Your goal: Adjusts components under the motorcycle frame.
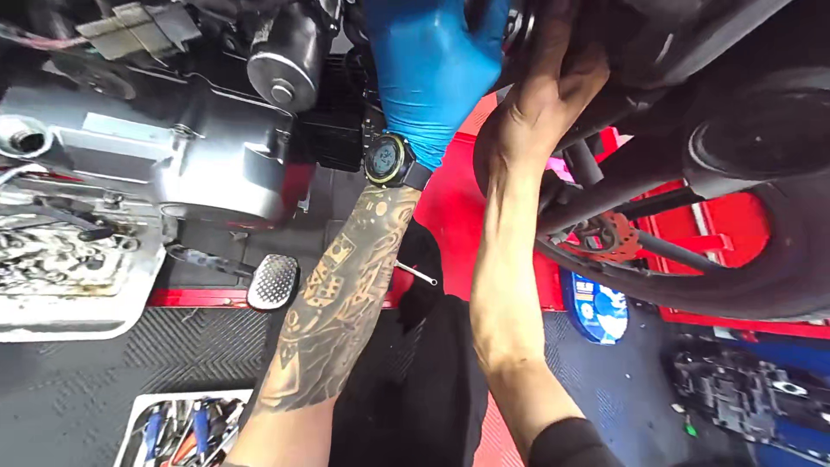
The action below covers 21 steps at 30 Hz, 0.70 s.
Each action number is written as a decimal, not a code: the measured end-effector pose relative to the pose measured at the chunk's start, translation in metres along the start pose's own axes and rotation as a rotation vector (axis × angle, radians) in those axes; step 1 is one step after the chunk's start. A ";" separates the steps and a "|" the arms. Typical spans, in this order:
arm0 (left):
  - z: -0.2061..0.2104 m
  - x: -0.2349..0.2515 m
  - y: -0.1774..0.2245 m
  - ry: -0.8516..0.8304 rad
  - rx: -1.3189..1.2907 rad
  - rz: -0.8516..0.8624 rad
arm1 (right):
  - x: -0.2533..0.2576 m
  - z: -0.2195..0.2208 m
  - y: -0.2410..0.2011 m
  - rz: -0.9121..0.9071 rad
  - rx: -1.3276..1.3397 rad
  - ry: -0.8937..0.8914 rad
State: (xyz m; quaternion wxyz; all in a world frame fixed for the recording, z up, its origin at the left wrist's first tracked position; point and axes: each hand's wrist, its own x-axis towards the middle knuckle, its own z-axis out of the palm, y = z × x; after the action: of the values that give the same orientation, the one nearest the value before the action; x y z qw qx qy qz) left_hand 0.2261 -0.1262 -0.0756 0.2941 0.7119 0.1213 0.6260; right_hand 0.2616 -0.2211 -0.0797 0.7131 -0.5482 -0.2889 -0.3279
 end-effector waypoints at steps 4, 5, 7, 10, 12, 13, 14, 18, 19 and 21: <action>0.068 -0.037 -0.080 0.193 0.045 0.083 | -0.002 0.006 0.002 0.045 0.014 0.030; 0.071 -0.041 -0.084 0.173 0.066 0.060 | -0.005 0.009 -0.003 0.048 -0.006 0.056; 0.073 -0.039 -0.079 0.209 0.061 0.058 | -0.009 0.018 -0.014 0.024 -0.104 0.120; 0.040 -0.021 -0.040 0.201 0.013 0.068 | -0.014 0.022 -0.020 -0.007 -0.201 0.155; 0.000 -0.002 0.001 0.055 -0.025 0.012 | -0.012 0.014 -0.018 -0.009 -0.166 0.097; -0.006 0.002 0.007 0.035 -0.033 0.004 | -0.008 0.007 -0.015 -0.006 -0.127 0.044; -0.006 0.004 0.008 0.044 -0.034 0.005 | -0.004 -0.002 -0.012 0.008 -0.080 -0.009; -0.001 0.003 0.004 0.078 0.007 0.011 | -0.011 -0.031 -0.020 0.215 0.159 -0.090; -0.001 0.003 0.003 0.083 0.008 0.012 | -0.020 -0.033 -0.032 0.256 0.172 -0.082; -0.005 0.002 0.006 0.063 -0.009 0.010 | -0.040 -0.035 -0.062 0.252 0.009 -0.072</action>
State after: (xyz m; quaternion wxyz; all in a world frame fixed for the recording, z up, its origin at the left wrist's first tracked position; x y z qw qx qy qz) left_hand 0.2203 -0.1288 -0.0703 0.2902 0.6911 0.1243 0.6502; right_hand 0.1899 -0.2606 -0.0815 0.7403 -0.5882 -0.2446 -0.2148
